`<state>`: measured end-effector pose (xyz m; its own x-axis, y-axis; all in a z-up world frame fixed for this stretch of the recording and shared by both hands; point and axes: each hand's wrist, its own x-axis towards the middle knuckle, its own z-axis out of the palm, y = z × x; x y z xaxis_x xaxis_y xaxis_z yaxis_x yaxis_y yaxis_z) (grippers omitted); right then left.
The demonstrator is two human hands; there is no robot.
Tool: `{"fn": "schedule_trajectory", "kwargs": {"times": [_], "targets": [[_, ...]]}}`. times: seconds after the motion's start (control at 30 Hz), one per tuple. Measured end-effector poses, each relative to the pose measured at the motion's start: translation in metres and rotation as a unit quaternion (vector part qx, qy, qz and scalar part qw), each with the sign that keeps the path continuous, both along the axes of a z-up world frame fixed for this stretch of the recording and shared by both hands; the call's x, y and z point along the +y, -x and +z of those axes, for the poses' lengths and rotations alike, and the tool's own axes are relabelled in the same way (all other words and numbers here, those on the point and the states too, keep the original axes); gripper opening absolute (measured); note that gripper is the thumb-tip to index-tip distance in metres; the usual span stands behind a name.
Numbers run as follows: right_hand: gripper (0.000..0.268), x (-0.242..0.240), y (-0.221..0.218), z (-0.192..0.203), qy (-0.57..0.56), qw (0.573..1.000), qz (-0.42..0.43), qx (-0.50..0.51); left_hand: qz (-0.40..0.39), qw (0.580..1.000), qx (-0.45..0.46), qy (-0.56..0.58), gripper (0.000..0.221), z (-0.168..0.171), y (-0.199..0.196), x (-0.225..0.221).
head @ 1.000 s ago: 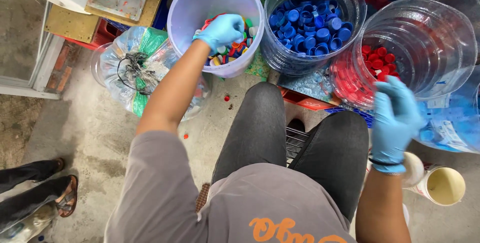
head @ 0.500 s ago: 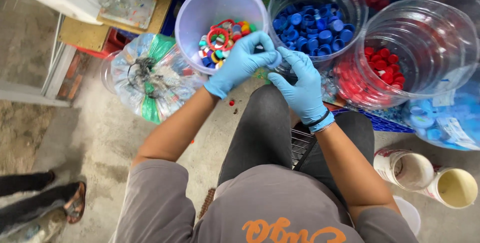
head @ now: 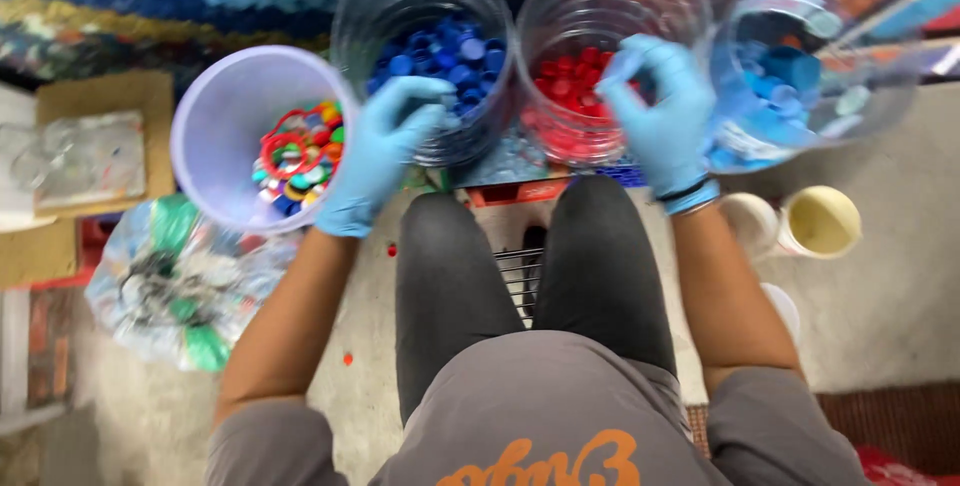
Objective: Sorting plastic bottle caps by color from a central bucket into separate containers
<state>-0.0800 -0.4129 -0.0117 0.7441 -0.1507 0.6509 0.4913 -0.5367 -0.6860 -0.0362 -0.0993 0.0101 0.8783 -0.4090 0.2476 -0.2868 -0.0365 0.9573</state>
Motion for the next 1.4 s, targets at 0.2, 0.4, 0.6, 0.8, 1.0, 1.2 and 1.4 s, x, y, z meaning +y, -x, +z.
{"fn": "schedule_trajectory", "kwargs": {"times": [0.2,0.4,0.6,0.8,1.0,1.2,1.4], "targets": [[0.032,-0.174,0.004,-0.054,0.235,0.952,-0.194,0.035,0.111,0.992,0.048,-0.034,0.015,-0.044,-0.046,0.077],[0.056,-0.220,0.023,-0.078,0.291,0.923,-0.250,0.030,0.116,0.822,0.128,-0.543,0.017,-0.112,-0.083,0.180],[0.039,-0.157,0.038,-0.092,0.179,0.969,-0.169,-0.022,-0.185,0.694,0.050,-0.694,0.039,-0.223,-0.121,0.262],[0.033,-0.074,0.045,-0.089,0.021,0.995,-0.071,0.063,-0.093,0.729,0.399,-0.549,0.021,-0.195,-0.107,0.245],[0.028,0.006,0.048,-0.075,-0.026,0.994,0.016,0.105,-0.054,0.709,0.105,-0.695,0.031,-0.161,-0.098,0.228],[0.030,0.063,0.049,-0.064,0.006,0.985,0.061,0.160,-0.056,0.620,0.153,-0.767,0.103,-0.183,-0.094,0.221],[0.033,0.080,0.053,-0.069,-0.012,0.978,0.062,0.201,-0.070,0.586,0.222,-0.776,0.056,-0.186,-0.109,0.216]]}}
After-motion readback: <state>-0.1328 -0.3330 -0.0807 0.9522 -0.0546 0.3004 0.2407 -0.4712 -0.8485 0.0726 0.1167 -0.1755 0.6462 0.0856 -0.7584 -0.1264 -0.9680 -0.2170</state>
